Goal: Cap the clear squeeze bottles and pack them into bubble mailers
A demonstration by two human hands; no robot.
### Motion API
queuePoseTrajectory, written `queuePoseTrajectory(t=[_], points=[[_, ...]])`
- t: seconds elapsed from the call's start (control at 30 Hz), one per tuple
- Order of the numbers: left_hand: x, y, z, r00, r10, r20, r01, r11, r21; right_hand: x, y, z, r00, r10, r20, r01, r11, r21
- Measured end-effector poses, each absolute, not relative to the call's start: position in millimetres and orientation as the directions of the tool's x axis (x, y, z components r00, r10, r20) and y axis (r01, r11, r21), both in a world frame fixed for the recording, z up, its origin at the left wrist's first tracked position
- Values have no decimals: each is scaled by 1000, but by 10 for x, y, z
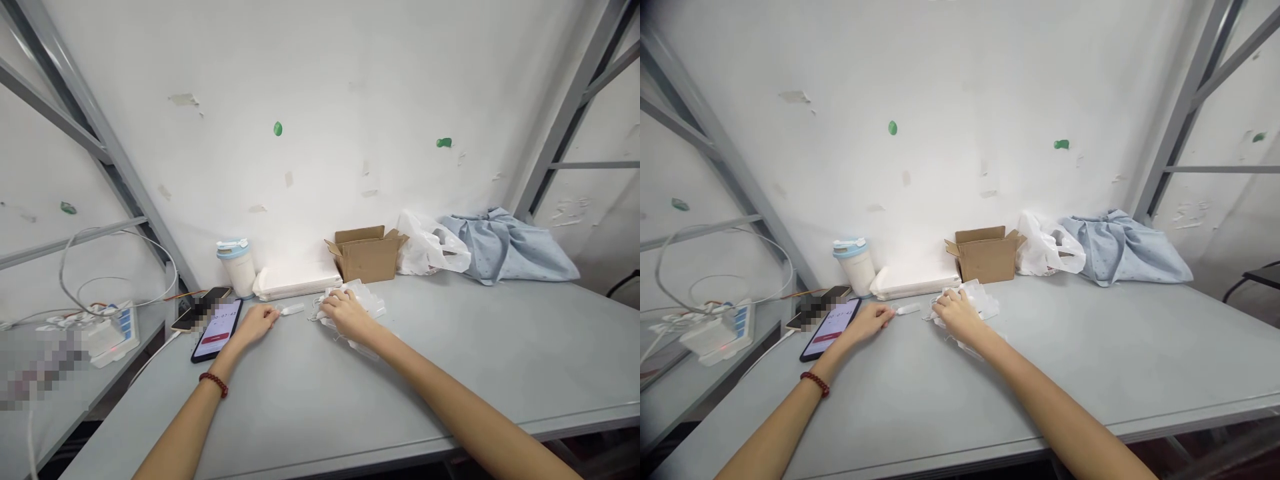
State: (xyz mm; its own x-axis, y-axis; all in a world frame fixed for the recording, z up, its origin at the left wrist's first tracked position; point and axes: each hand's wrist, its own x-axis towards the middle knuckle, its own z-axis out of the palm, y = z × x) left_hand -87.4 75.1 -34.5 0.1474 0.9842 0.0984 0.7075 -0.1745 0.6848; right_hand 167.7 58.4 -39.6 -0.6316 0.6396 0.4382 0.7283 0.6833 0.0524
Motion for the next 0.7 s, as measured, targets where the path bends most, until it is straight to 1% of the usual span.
queuePoseTrajectory(t=[0.07,0.23,0.33,0.47,0.6,0.7], points=[[-872,750,-356,166,981,99,729,-189,658,1654,571,-429,-661,626,414,718,687,108],[-878,736,-330,162,980,116,777,-200,597,1660,596,-472,-662,616,426,723,675,147],[-881,733,-308,141,977,161,817,-206,539,1667,603,-465,-653,623,431,737,655,170],[-885,727,-285,114,965,235,860,-214,463,1667,597,-448,-632,614,473,754,629,191],[-852,707,-295,130,953,275,867,-244,435,1664,586,-426,-614,619,489,756,639,142],[-799,677,-318,233,918,320,830,-360,426,1661,568,-393,-627,640,444,750,651,121]])
